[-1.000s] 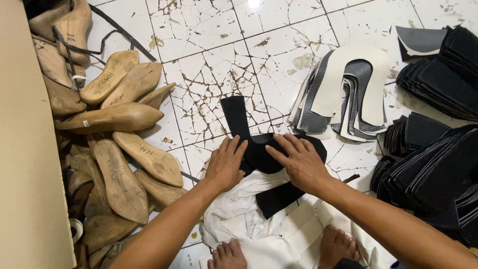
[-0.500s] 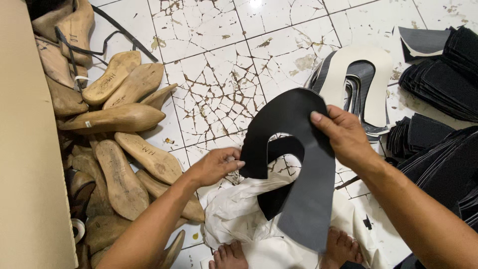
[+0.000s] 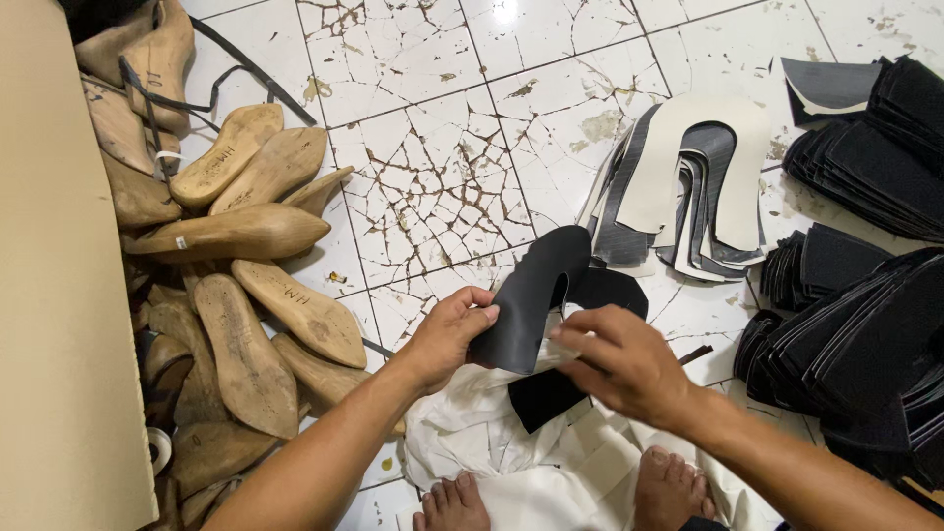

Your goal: The person sits on the floor and hand-sews a black shoe part using a needle and thread. They repeatedly insert the needle, pull the thread through, and adjust the part while working on a single piece.

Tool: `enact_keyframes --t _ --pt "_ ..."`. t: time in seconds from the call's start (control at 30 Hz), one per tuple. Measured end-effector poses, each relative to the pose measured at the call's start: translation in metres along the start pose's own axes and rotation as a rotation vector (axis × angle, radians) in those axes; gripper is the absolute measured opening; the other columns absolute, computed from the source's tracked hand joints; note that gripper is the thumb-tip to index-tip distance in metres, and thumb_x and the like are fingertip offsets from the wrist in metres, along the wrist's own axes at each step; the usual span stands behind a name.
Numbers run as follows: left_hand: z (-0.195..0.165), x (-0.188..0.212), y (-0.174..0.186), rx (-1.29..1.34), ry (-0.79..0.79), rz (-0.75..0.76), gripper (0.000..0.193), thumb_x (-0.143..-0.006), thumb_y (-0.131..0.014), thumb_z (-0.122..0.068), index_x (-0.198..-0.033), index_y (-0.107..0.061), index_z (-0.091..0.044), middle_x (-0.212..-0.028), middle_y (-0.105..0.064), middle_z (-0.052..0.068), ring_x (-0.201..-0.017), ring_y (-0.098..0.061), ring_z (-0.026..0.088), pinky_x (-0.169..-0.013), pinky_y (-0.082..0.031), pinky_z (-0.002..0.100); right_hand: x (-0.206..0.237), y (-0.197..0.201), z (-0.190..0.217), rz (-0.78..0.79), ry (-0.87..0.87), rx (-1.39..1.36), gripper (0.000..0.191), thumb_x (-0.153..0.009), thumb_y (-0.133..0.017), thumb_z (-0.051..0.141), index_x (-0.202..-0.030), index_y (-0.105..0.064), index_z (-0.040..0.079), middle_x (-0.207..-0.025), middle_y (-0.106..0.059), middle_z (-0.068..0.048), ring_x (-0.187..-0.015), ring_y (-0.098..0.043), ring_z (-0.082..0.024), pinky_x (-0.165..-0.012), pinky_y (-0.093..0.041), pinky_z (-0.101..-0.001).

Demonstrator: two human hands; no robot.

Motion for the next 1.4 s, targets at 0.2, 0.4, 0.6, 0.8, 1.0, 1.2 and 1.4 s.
enact_keyframes --t 0.2,0.4,0.6,0.8,1.0,1.2,1.4 --pt "0.011 -0.001 -0.003 0.048 -0.009 0.004 0.026 -0.101 -0.058 -0.023 -0.117 -0.059 -0.003 -0.095 -0.067 0.006 -0.078 -0.066 0.013 -0.065 -0.059 0.033 -0.013 0.001 0.02 -0.111 0.26 0.099 0.026 -0.074 -0.083 0.007 -0.098 -0.073 0.007 -0.098 -0.068 -0.006 -0.084 -0.065 -0.022 -0.068 -0.049 -0.0366" --pt "0.016 0.015 -0.011 0.13 -0.148 0.002 0.031 -0.096 -0.061 -0.025 -0.12 -0.057 -0.005 -0.098 -0.071 0.009 -0.085 -0.072 0.016 -0.073 -0.06 0.029 -0.015 0.01 0.024 -0.242 0.139 0.099 0.023 -0.071 -0.08 0.0 -0.092 -0.069 0.003 -0.089 -0.068 -0.008 -0.073 -0.065 -0.023 -0.06 -0.051 -0.0348" --pt "0.022 0.031 -0.034 -0.069 -0.22 0.027 0.037 -0.092 -0.073 -0.017 -0.122 -0.063 0.002 -0.106 -0.072 0.008 -0.092 -0.069 0.011 -0.079 -0.06 0.027 -0.019 0.017 0.034 -0.299 0.108 0.121 0.022 -0.07 -0.079 -0.002 -0.089 -0.069 0.002 -0.085 -0.066 -0.007 -0.068 -0.063 -0.022 -0.056 -0.049 -0.0347" --pt "0.013 0.027 -0.03 0.03 -0.194 -0.033 0.029 -0.094 -0.07 -0.014 -0.115 -0.063 0.005 -0.098 -0.073 0.009 -0.085 -0.073 0.014 -0.074 -0.06 0.027 -0.02 0.021 0.043 -0.296 0.232 0.206 0.018 -0.072 -0.079 -0.001 -0.085 -0.067 0.004 -0.083 -0.063 -0.005 -0.07 -0.062 -0.021 -0.057 -0.048 -0.0346" --pt "0.015 0.026 -0.025 -0.021 -0.202 -0.07 0.024 -0.096 -0.068 -0.016 -0.11 -0.067 0.003 -0.093 -0.072 0.009 -0.08 -0.072 0.012 -0.071 -0.06 0.026 -0.016 0.016 0.043 -0.277 0.294 0.232 0.017 -0.073 -0.081 0.001 -0.082 -0.067 0.006 -0.083 -0.064 -0.005 -0.069 -0.061 -0.02 -0.054 -0.046 -0.034" --pt "0.002 0.029 -0.022 -0.287 -0.185 -0.127 0.02 -0.096 -0.068 -0.016 -0.103 -0.07 0.002 -0.083 -0.072 0.007 -0.072 -0.067 0.009 -0.066 -0.057 0.025 -0.008 0.01 0.034 -0.143 0.301 0.098 0.027 -0.072 -0.079 0.004 -0.097 -0.069 0.006 -0.09 -0.066 -0.005 -0.072 -0.063 -0.023 -0.058 -0.047 -0.0356" --pt "-0.015 0.051 -0.035 -0.817 -0.322 -0.138 0.014 -0.095 -0.063 -0.014 -0.104 -0.068 -0.004 -0.08 -0.072 0.009 -0.067 -0.067 0.019 -0.061 -0.053 0.034 -0.005 0.01 0.028 -0.101 -0.18 -0.219 0.033 -0.082 -0.076 0.003 -0.114 -0.068 0.003 -0.102 -0.068 -0.008 -0.073 -0.072 -0.018 -0.058 -0.058 -0.0287"
Point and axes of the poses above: each hand's wrist, its own x-axis away from the middle knuckle, its own y-axis out of the back of the hand, z = x × y, the point moved 1 cm from there along -x, towards the middle knuckle
